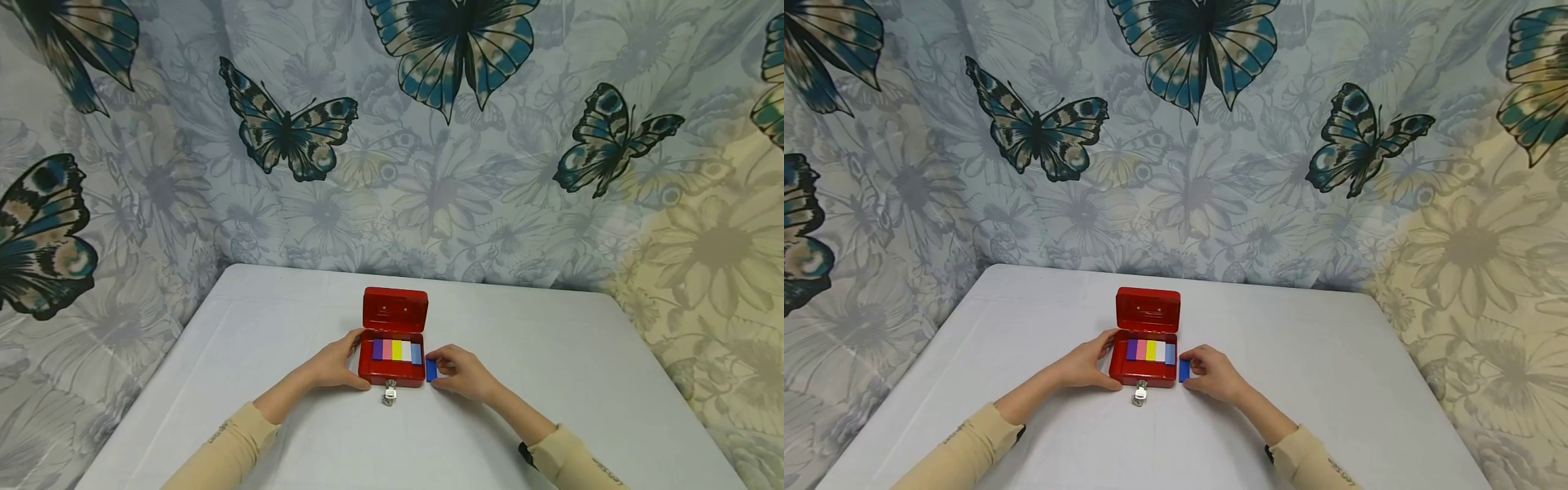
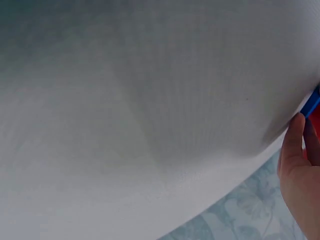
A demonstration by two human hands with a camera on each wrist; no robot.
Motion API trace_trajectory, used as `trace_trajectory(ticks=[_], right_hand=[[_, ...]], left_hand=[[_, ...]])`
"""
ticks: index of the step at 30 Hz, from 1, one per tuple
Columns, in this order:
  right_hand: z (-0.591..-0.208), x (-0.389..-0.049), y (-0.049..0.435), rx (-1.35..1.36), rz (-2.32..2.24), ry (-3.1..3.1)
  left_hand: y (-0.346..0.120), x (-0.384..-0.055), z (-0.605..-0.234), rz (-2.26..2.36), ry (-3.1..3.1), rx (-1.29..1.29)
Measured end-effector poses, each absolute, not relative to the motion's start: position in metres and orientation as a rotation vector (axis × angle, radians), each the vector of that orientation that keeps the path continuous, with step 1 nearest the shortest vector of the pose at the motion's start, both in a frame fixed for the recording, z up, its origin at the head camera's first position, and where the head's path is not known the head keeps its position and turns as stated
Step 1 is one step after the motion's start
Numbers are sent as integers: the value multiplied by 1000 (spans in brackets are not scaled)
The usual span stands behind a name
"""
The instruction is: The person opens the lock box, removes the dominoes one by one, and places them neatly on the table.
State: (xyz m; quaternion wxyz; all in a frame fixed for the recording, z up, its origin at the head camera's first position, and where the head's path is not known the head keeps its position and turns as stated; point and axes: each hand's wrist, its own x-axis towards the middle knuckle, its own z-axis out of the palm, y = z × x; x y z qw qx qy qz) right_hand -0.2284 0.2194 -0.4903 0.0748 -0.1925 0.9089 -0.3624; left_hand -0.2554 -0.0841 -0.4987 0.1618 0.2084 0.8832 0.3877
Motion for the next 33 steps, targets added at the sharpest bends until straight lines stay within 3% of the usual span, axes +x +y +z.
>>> trace_trajectory(ticks=[33], right_hand=[[-494, -227, 218, -521, -1140, 2717]], left_hand=[[-85, -255, -497, 1125, 2507, 605]])
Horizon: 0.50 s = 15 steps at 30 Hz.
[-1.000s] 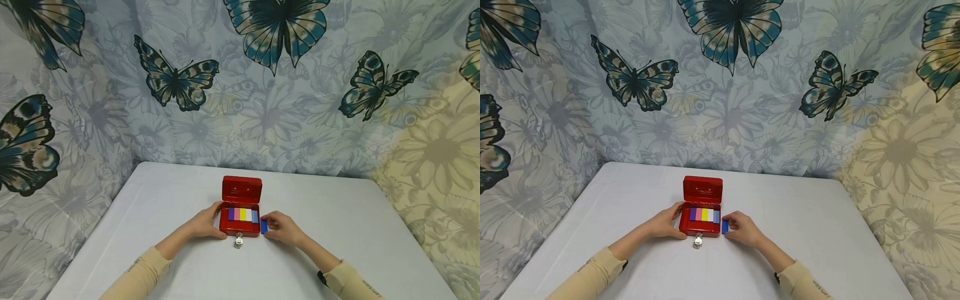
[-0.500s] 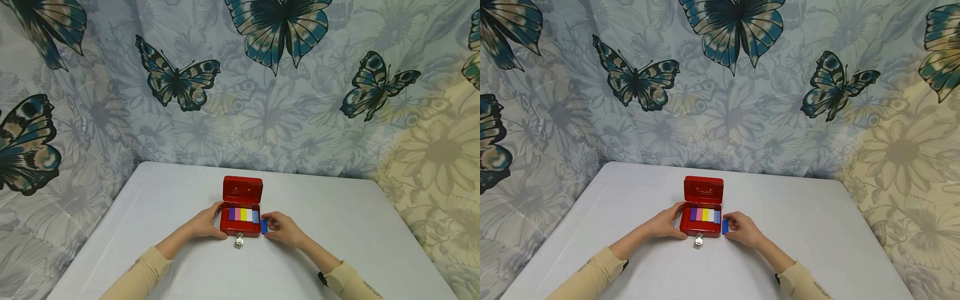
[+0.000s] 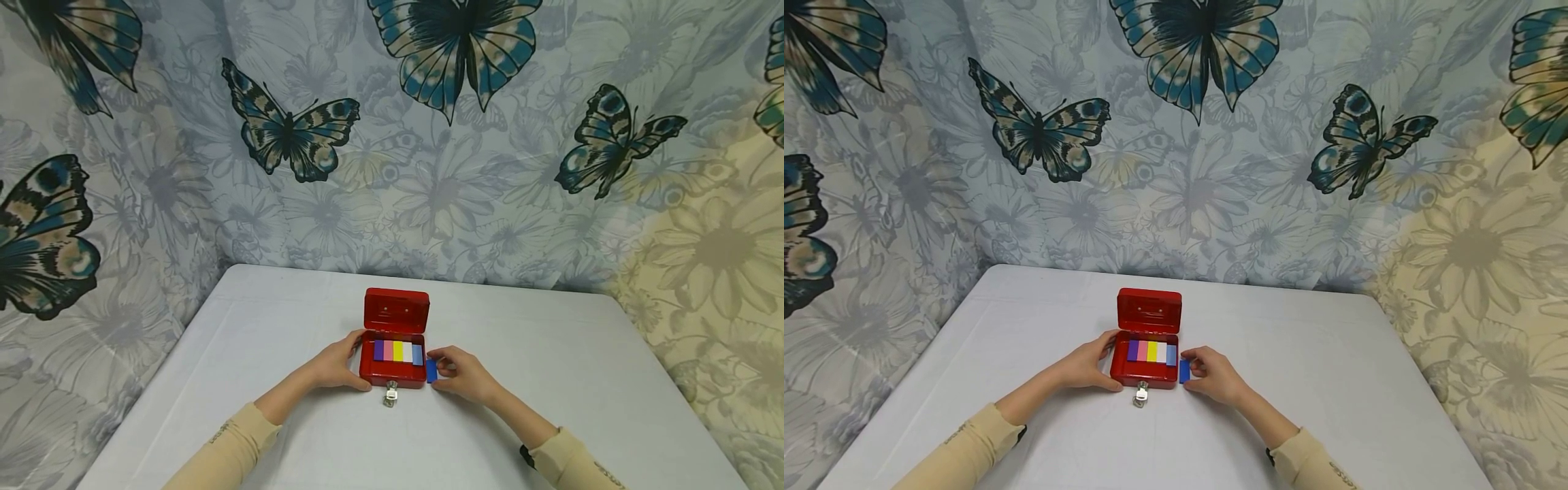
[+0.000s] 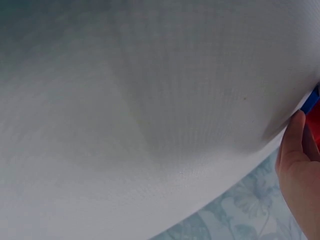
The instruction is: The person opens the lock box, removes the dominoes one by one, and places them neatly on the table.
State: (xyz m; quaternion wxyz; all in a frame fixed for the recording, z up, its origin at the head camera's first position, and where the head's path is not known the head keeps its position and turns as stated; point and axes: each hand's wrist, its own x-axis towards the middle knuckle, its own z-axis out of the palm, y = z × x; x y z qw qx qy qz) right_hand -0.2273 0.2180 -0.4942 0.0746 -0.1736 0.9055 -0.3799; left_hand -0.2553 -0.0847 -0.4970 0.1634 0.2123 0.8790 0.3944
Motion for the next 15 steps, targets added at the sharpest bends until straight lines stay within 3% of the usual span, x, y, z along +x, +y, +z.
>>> trace_trajectory(ticks=[15], right_hand=[[-493, -227, 218, -548, -1155, 2705]], left_hand=[[-84, -254, -496, 1118, 2507, 580]])
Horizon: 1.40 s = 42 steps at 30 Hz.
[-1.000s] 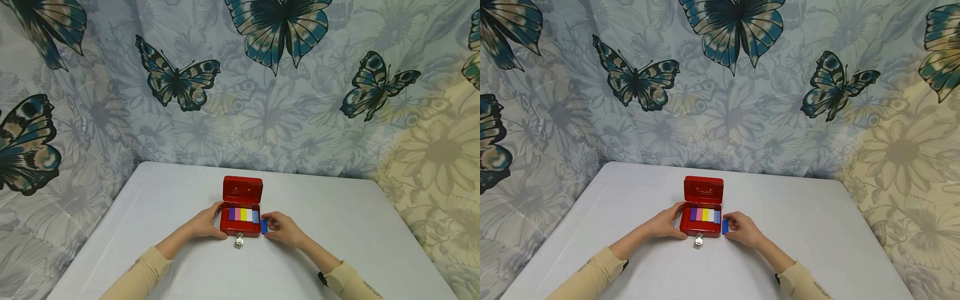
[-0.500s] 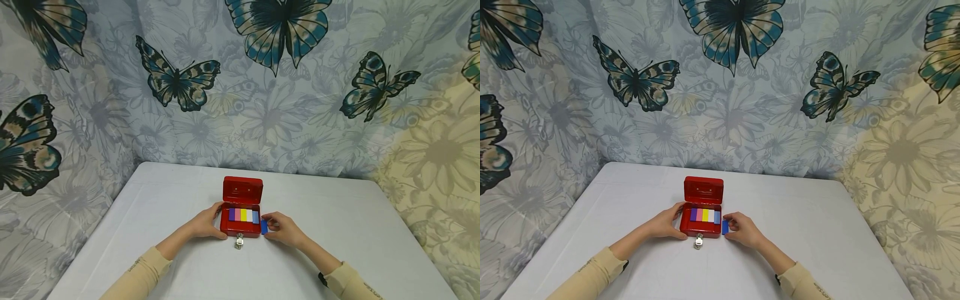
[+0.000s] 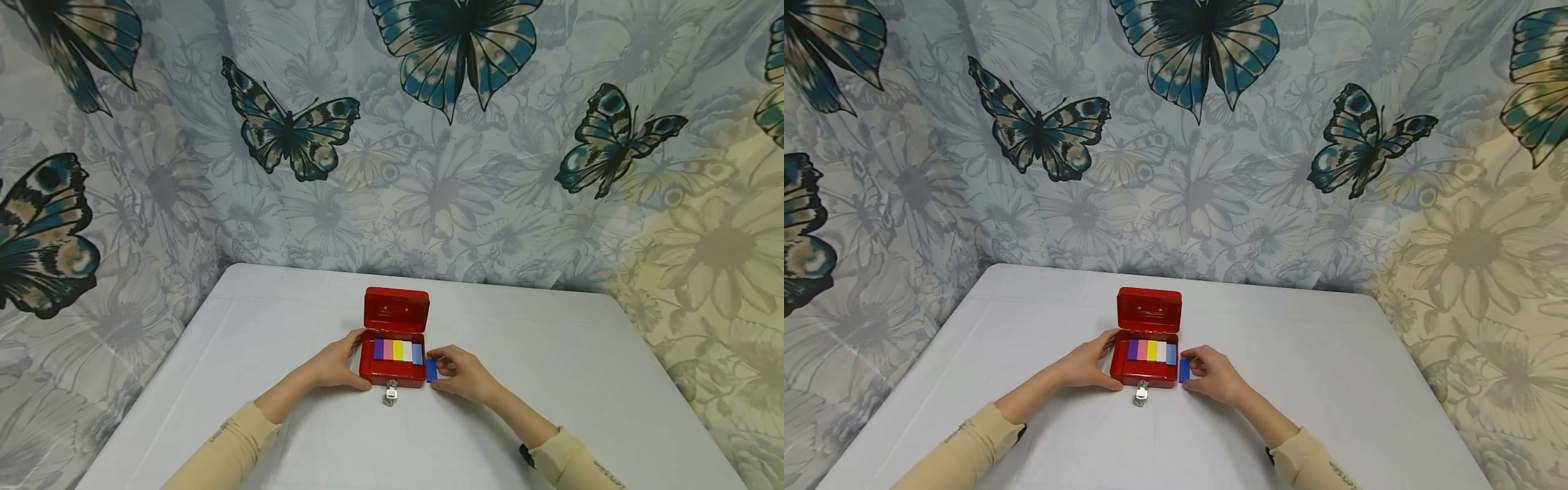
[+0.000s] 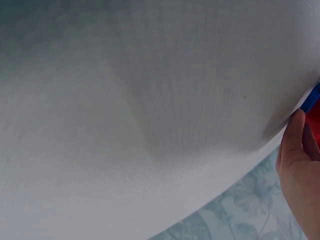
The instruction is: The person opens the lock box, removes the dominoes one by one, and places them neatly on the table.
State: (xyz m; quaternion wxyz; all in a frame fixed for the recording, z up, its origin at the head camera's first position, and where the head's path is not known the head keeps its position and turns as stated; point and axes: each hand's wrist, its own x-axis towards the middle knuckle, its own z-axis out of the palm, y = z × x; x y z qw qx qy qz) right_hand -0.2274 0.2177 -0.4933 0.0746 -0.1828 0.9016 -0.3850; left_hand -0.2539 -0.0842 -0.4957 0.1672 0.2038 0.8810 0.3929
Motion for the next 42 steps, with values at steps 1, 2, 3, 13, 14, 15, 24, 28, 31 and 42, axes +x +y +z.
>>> trace_trajectory(ticks=[1, 2, 3, 13, 14, 15, 24, 28, 31, 42], right_hand=[[-493, -227, 218, -549, -1153, 2708], [-493, -227, 218, -549, -1152, 2711], [-493, -227, 218, -550, -1153, 2714], [-488, -223, 221, -506, -1197, 2727], [-488, -223, 221, -499, -1206, 2730], [-488, -223, 221, -475, -1216, 2724], [-482, -224, 219, -222, -1358, 2635], [-479, -224, 217, -183, -1396, 2620], [-478, -225, 216, -146, -1433, 2608], [-474, -225, 204, -66, -1608, 2554]], left_hand=[[-84, -254, -496, 1119, 2507, 580], [-84, -254, -496, 1121, 2506, 581], [-84, -254, -496, 1123, 2506, 582], [-84, -254, -498, 1110, 2508, 591], [-84, -254, -498, 1113, 2507, 593], [-85, -254, -498, 1114, 2507, 596], [-85, -255, -498, 1115, 2506, 589], [-85, -256, -499, 1108, 2506, 577], [-86, -257, -499, 1115, 2505, 585], [-85, -256, -500, 1110, 2513, 579]])
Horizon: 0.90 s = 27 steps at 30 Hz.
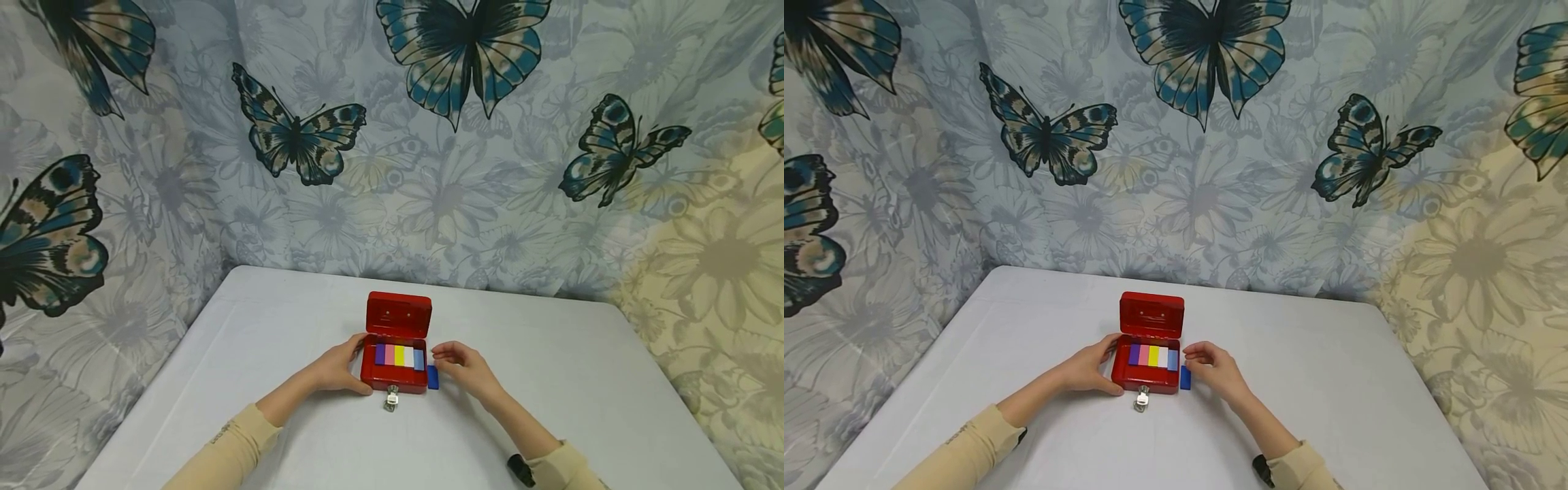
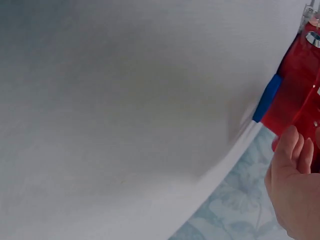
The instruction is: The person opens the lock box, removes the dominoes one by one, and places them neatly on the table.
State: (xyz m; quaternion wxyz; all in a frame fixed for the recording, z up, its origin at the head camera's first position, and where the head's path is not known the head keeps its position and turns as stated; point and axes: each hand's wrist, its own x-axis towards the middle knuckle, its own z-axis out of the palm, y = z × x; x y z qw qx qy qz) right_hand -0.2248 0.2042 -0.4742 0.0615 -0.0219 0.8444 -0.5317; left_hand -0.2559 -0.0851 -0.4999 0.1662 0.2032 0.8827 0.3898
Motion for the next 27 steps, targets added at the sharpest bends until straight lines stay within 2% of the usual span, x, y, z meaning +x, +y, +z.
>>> trace_trajectory(ticks=[27], right_hand=[[-462, -233, 163, -296, -1610, 2453]], left_hand=[[-86, -256, -501, 1115, 2519, 604]])
